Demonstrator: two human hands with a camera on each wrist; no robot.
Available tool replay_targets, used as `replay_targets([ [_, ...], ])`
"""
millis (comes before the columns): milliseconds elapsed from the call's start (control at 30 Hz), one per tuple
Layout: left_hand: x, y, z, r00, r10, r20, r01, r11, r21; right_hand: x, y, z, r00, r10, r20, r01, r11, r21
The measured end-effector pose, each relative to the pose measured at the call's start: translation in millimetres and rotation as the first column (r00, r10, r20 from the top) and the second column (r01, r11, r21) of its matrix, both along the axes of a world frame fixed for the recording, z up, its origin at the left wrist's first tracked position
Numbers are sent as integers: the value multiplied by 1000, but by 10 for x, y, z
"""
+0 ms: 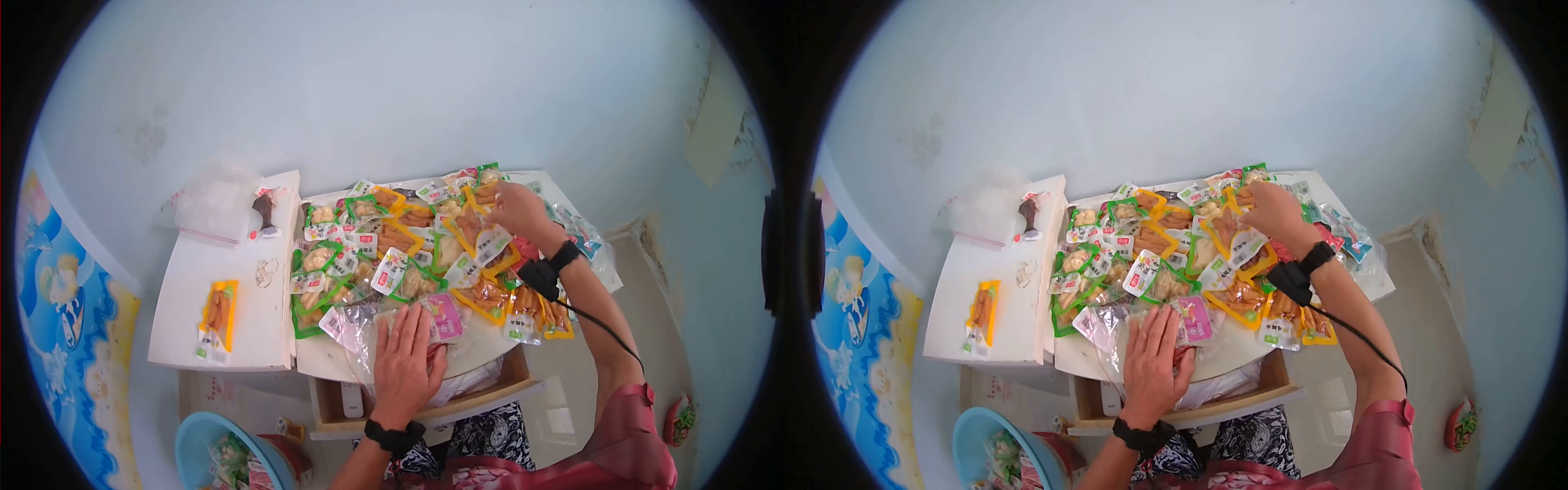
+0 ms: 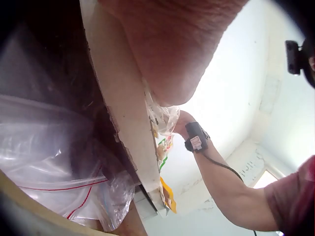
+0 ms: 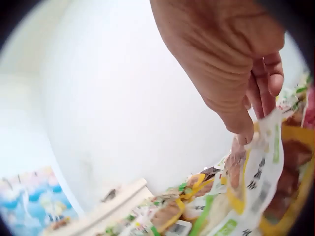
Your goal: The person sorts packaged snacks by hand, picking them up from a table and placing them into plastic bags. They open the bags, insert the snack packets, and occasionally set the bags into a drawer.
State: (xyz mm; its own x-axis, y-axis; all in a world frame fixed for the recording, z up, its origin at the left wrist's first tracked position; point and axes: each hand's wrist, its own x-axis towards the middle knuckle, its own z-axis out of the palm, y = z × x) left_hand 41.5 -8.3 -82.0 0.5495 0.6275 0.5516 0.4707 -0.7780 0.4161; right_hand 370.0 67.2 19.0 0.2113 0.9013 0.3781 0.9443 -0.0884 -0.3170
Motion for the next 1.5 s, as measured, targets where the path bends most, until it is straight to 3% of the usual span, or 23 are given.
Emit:
replay_targets([
  [33, 5, -3, -5, 1000, 3, 0, -3, 1000, 1, -117, -1, 33, 985, -107, 134, 94, 991, 94],
  [67, 8, -5, -5, 1000, 6, 0, -6, 1000, 4, -67, 142, -98, 988, -3, 152, -37, 965, 258],
  [167, 2, -11, 5, 1000, 2, -5, -2, 1000, -9, -411, 386, -215, 979, 165, 117, -179, 976, 124],
  [233, 3, -6, -13, 1000, -2, -5, 2, 1000, -13, -728, 575, -193, 973, 190, 129, -158, 962, -221],
  [333, -13, -2, -28, 1000, -9, 4, 9, 1000, -20, -997, 858, -326, 970, 242, 13, -224, 915, -336],
  [433, -10, 13, -48, 1000, -7, 14, 7, 1000, -16, -1220, 1017, -460, 956, 289, -54, -293, 927, -233],
  [467, -11, 13, -43, 1000, -8, 18, 8, 1000, -20, -1278, 1073, -483, 963, 265, -51, -268, 915, -301],
  [567, -16, 12, -28, 1000, -7, 30, 8, 999, -34, -1301, 1260, -748, 934, 352, -64, -358, 923, -139],
  [667, -15, 17, -41, 999, -11, 34, 12, 999, -43, -1299, 1302, -687, 845, 388, -367, -459, 879, -126],
  [767, -11, 22, -44, 999, -12, 35, 14, 999, -47, -1406, 1158, -388, 684, 224, -694, -496, 840, -219],
  [967, -11, 18, -37, 1000, -13, 25, 14, 999, -52, -1374, 1343, -493, 427, 218, -877, -690, 706, -160],
  [1033, -10, 18, -28, 1000, -7, 18, 7, 999, -46, -1391, 1307, -518, 417, 211, -884, -657, 742, -133],
  [1067, -7, 21, -40, 1000, -5, 11, 5, 999, -41, -1382, 1275, -535, 413, 206, -887, -637, 762, -120],
  [1167, 9, 13, -37, 1000, -5, 5, 5, 999, -33, -1379, 1111, -416, 567, 262, -781, -539, 835, -111],
  [1267, -1, 19, -29, 1000, -2, 0, 2, 1000, -30, -1179, 1165, -524, 783, 265, -563, -357, 932, -58],
  [1367, 5, 9, -3, 1000, -4, -5, 4, 1000, -24, -937, 994, -384, 788, 145, -598, -229, 971, -66],
  [1500, 5, 9, 18, 1000, -9, -7, 9, 1000, -12, -587, 719, -204, 805, 132, -579, -191, 981, -43],
])
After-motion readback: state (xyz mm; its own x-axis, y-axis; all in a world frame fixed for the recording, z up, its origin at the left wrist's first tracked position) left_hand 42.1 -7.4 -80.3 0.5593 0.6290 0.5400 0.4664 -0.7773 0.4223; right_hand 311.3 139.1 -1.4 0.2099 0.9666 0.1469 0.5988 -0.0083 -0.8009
